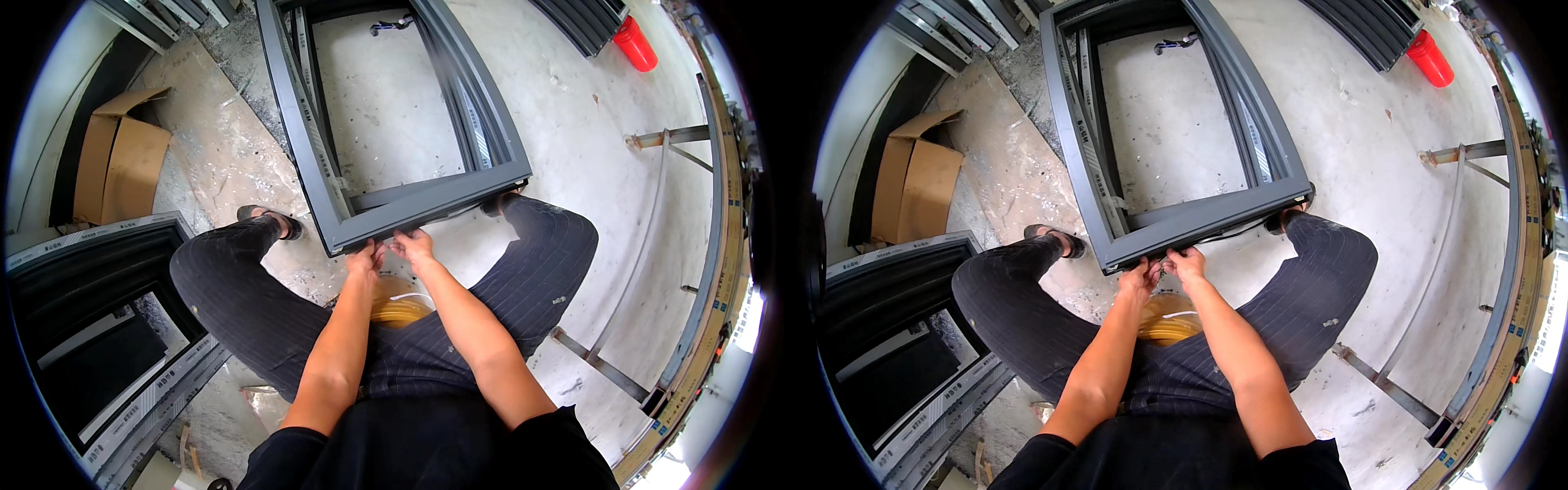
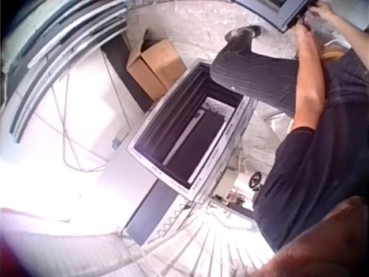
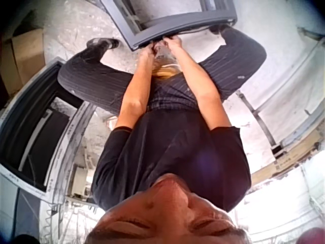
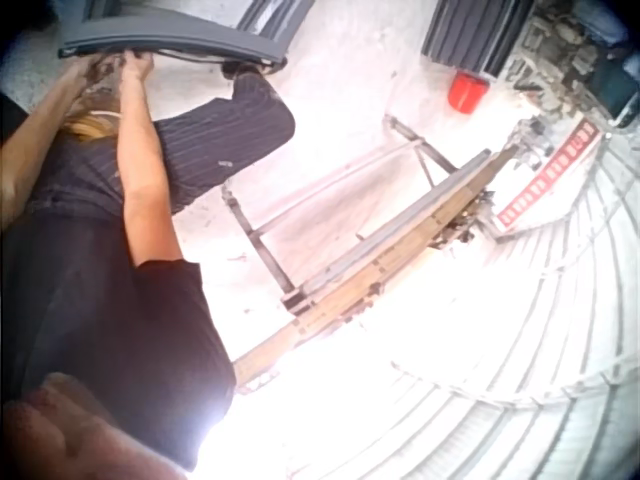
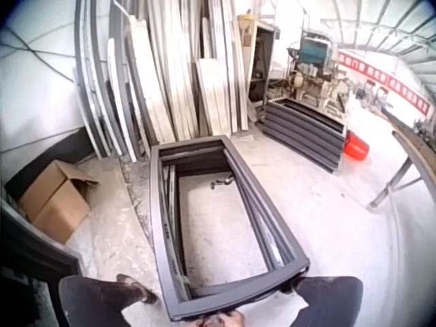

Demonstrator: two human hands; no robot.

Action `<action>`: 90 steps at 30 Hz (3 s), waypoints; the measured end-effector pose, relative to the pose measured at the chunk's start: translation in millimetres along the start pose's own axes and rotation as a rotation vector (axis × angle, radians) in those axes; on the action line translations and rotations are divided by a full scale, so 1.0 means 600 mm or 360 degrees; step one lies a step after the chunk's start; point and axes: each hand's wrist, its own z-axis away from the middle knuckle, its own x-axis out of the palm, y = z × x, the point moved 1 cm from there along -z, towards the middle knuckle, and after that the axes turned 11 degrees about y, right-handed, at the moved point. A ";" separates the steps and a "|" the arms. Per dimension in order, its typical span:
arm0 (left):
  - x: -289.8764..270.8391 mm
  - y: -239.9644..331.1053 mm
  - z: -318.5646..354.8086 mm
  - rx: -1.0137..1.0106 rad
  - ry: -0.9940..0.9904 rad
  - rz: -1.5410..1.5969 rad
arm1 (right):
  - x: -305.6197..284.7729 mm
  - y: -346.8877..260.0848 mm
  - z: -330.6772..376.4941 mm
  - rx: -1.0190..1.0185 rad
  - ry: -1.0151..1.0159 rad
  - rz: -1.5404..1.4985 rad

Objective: The person sits on a low stool and uses pliers to remove a rubber seal from a grey window frame. They then lift the frame, walk across the workshop floor, and stack it with other frames.

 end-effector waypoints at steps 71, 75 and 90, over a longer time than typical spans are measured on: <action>-0.170 0.436 0.375 0.1410 -0.1142 0.0538 | -0.221 -0.106 0.350 -0.0946 0.0635 0.1294; -0.161 0.446 0.375 0.1457 -0.0998 0.0325 | -0.196 -0.125 0.326 -0.0972 0.0537 0.1276; -0.112 0.442 0.369 0.1343 -0.1065 0.0236 | -0.156 -0.169 0.297 -0.0997 0.0408 0.1262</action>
